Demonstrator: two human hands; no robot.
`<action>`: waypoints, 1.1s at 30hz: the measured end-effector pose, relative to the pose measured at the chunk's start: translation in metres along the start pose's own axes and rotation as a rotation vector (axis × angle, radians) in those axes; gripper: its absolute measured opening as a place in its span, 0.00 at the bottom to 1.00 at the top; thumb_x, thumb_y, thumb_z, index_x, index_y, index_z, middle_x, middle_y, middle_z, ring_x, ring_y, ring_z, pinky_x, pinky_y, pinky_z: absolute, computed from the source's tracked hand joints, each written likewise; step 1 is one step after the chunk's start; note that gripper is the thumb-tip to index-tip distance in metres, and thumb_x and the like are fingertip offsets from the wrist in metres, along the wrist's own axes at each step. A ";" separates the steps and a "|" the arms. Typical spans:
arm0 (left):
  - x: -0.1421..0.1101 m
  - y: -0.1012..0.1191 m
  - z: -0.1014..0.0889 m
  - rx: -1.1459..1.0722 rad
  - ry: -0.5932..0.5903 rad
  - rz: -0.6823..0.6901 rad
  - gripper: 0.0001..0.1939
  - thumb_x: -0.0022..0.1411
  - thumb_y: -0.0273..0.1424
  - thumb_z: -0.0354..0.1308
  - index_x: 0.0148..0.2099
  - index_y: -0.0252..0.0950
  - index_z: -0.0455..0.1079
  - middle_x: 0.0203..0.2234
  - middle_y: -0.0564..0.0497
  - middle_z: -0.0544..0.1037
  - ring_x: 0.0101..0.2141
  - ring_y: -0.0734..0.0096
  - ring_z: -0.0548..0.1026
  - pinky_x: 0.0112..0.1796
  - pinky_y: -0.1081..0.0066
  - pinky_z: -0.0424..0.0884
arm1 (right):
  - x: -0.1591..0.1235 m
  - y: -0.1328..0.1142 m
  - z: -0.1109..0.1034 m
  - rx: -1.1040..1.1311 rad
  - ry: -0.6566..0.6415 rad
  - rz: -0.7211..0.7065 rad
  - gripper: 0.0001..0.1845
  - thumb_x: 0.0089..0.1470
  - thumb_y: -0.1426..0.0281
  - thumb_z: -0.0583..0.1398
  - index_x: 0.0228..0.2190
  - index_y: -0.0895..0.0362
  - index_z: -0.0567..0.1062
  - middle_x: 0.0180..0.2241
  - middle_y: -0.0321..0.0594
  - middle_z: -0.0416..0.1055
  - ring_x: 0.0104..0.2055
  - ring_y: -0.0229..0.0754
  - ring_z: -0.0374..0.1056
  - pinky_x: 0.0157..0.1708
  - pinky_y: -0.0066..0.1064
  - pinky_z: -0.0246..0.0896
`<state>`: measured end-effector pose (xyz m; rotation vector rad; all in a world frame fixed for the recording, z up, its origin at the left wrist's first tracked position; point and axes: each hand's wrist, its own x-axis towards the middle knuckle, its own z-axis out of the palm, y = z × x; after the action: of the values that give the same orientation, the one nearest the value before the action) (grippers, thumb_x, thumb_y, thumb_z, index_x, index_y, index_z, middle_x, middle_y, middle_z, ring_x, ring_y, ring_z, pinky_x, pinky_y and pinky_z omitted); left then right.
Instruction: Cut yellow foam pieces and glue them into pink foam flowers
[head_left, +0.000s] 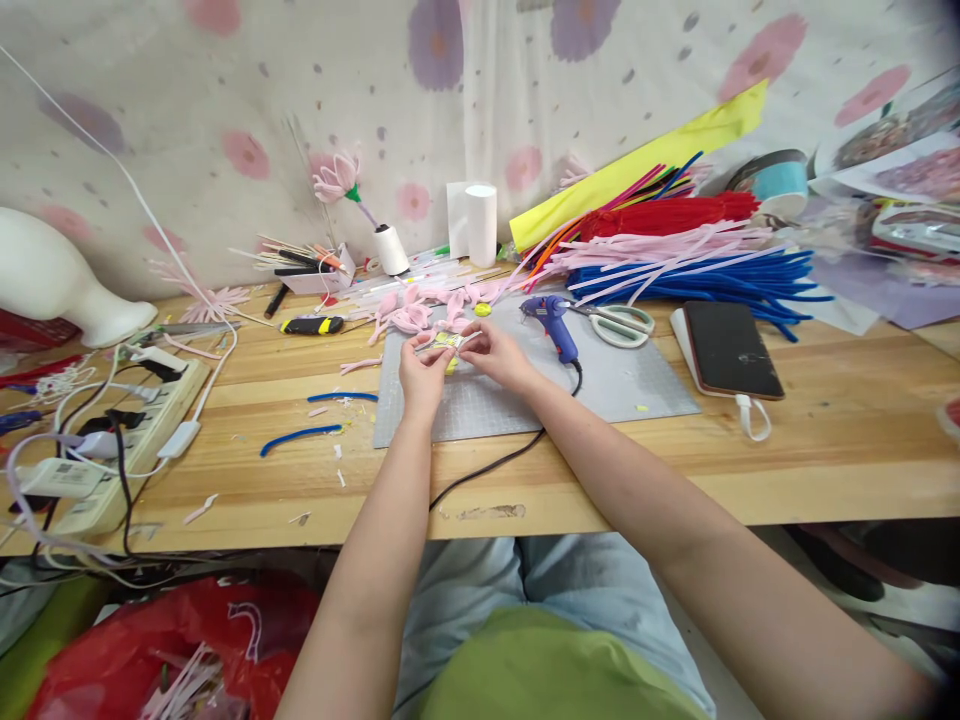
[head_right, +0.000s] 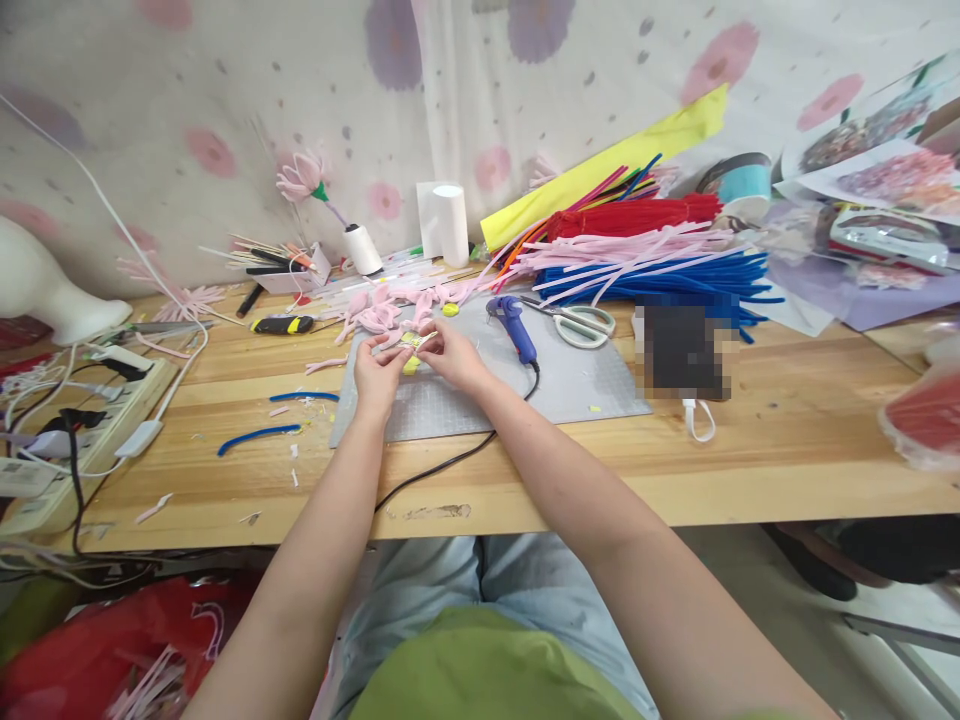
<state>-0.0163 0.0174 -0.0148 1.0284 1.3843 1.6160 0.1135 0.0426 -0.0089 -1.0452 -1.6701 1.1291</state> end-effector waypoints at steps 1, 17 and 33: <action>0.000 0.000 0.000 0.003 -0.002 0.002 0.22 0.46 0.24 0.64 0.42 0.36 0.59 0.25 0.51 0.77 0.29 0.70 0.77 0.38 0.68 0.70 | 0.000 0.001 0.000 -0.005 0.006 0.000 0.14 0.45 0.73 0.60 0.36 0.55 0.64 0.29 0.33 0.74 0.33 0.37 0.70 0.39 0.33 0.63; 0.014 0.002 -0.014 0.155 0.078 0.092 0.21 0.46 0.25 0.63 0.40 0.38 0.58 0.24 0.55 0.74 0.27 0.75 0.75 0.36 0.72 0.70 | 0.008 0.001 -0.017 0.225 0.170 0.118 0.13 0.39 0.74 0.62 0.31 0.56 0.66 0.25 0.33 0.72 0.29 0.37 0.69 0.34 0.32 0.62; 0.065 0.045 -0.073 1.394 -0.431 0.136 0.27 0.48 0.28 0.58 0.53 0.41 0.65 0.33 0.52 0.79 0.37 0.63 0.75 0.38 0.69 0.67 | -0.003 0.002 -0.034 -0.057 -0.014 0.214 0.10 0.41 0.78 0.62 0.29 0.57 0.68 0.25 0.36 0.74 0.29 0.37 0.70 0.30 0.28 0.61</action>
<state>-0.1107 0.0439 0.0302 2.0743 2.0946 0.2077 0.1466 0.0490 -0.0033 -1.2791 -1.6387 1.2328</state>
